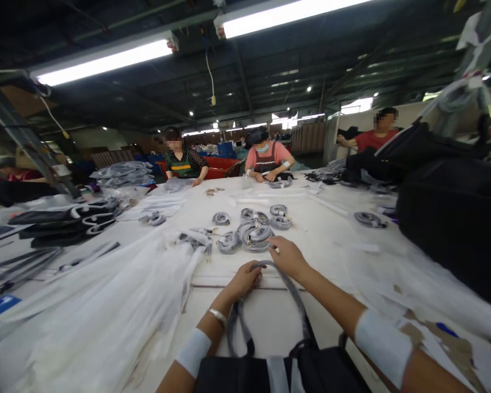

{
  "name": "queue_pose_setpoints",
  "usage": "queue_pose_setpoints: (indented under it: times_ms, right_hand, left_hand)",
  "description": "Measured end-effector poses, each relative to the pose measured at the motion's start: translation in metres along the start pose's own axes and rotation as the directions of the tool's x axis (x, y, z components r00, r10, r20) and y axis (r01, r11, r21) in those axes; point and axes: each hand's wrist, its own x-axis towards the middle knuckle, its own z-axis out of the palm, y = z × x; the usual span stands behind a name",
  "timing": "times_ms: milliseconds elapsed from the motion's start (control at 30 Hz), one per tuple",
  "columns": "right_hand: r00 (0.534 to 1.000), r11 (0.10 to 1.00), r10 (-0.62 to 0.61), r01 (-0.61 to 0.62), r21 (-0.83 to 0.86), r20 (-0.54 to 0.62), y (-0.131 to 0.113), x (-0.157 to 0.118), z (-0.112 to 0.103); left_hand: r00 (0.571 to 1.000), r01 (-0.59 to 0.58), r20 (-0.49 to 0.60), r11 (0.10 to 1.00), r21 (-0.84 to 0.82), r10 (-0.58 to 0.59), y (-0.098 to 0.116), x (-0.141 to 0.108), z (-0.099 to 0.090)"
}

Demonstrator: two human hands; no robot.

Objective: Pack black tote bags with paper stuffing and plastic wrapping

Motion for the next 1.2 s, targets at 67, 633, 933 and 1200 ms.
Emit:
queue_pose_setpoints:
  times_ms: [67,633,933,1200]
  right_hand:
    - [0.998,0.998,-0.015,0.019,-0.064,0.063,-0.008,0.035,0.013]
    - [0.977,0.996,0.062,-0.046,0.079,-0.203,-0.038,-0.02,-0.02]
    - [0.967,0.891,0.079,0.041,0.453,-0.242,-0.095,-0.128,-0.038]
    - [0.946,0.366,0.324,-0.128,0.922,0.002,-0.115,-0.151,-0.032]
  left_hand:
    - [1.0,-0.001,-0.018,0.998,-0.067,0.0,-0.007,0.002,0.001]
    - [0.988,0.151,0.094,0.9,-0.409,-0.123,0.025,-0.013,-0.025]
    - [0.99,-0.004,0.131,0.948,-0.32,0.049,0.126,-0.066,-0.046]
    - [0.98,-0.198,0.026,0.974,0.114,0.196,0.16,-0.113,-0.03]
